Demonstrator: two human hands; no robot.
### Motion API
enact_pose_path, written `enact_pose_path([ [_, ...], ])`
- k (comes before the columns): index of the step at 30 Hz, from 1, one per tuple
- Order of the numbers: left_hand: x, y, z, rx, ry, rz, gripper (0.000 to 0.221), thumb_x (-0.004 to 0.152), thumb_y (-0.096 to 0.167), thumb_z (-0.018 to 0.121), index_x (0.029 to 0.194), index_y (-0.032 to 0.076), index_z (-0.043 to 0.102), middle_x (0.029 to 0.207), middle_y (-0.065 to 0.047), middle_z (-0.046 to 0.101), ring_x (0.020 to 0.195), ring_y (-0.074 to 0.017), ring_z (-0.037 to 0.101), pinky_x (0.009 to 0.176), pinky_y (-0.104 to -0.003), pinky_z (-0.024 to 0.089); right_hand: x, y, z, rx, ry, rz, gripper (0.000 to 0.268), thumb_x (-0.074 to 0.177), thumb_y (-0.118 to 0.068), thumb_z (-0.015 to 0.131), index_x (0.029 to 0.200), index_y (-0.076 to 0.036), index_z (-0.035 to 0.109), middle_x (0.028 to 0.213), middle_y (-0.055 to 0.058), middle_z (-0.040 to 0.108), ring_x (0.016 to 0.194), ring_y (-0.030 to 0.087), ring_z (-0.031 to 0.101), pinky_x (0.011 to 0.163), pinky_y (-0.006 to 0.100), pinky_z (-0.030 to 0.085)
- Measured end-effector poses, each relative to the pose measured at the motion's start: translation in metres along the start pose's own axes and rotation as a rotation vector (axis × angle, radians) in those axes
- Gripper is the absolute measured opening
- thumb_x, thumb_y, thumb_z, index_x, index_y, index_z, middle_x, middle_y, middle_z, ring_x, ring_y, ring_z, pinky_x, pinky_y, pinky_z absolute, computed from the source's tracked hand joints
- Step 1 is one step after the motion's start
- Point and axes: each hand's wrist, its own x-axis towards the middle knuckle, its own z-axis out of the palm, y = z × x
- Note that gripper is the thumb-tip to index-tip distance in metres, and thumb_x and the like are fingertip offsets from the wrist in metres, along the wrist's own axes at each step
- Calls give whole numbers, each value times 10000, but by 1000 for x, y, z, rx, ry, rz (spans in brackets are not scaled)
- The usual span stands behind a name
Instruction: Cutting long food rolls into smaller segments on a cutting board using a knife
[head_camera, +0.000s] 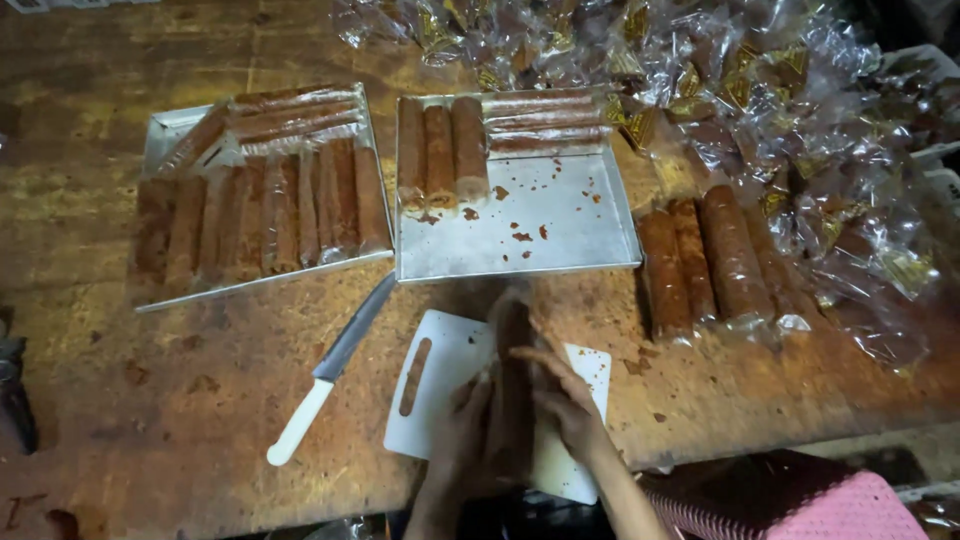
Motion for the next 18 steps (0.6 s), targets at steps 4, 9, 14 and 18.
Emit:
enact_pose_path([
  [4,9,-23,-5,506,94,127,317,984,230,560,1184,113,776,683,-26,734,404,-109,566,394,-277,458,-25,7,10,597,173,463,725,850,-45,681,1535,-68,445,1545,94,533,1399,205,502,1109,315,418],
  [9,-19,24,6,482,58,163,163,857,56,609,880,56,770,706,-47,783,491,-130,646,447,-284,490,-34,63,-11,794,177,733,659,832,28,687,1471,-37,539,1321,192,686,1149,312,670,992,378,520],
  [14,-25,50,8,118,-31,190,242,644,-166,605,782,-10,727,703,-96,741,534,-146,580,469,-252,436,-28,94,-22,867,171,729,786,763,14,637,1531,5,470,1495,169,577,1356,290,555,1164,402,394],
  [18,-59,85,-12,122,-10,365,87,803,-64,704,824,-25,778,821,-99,734,622,-182,669,497,-294,544,-16,112,-39,650,102,774,630,831,1,631,1458,-35,572,1437,137,647,1310,225,595,1134,299,396],
])
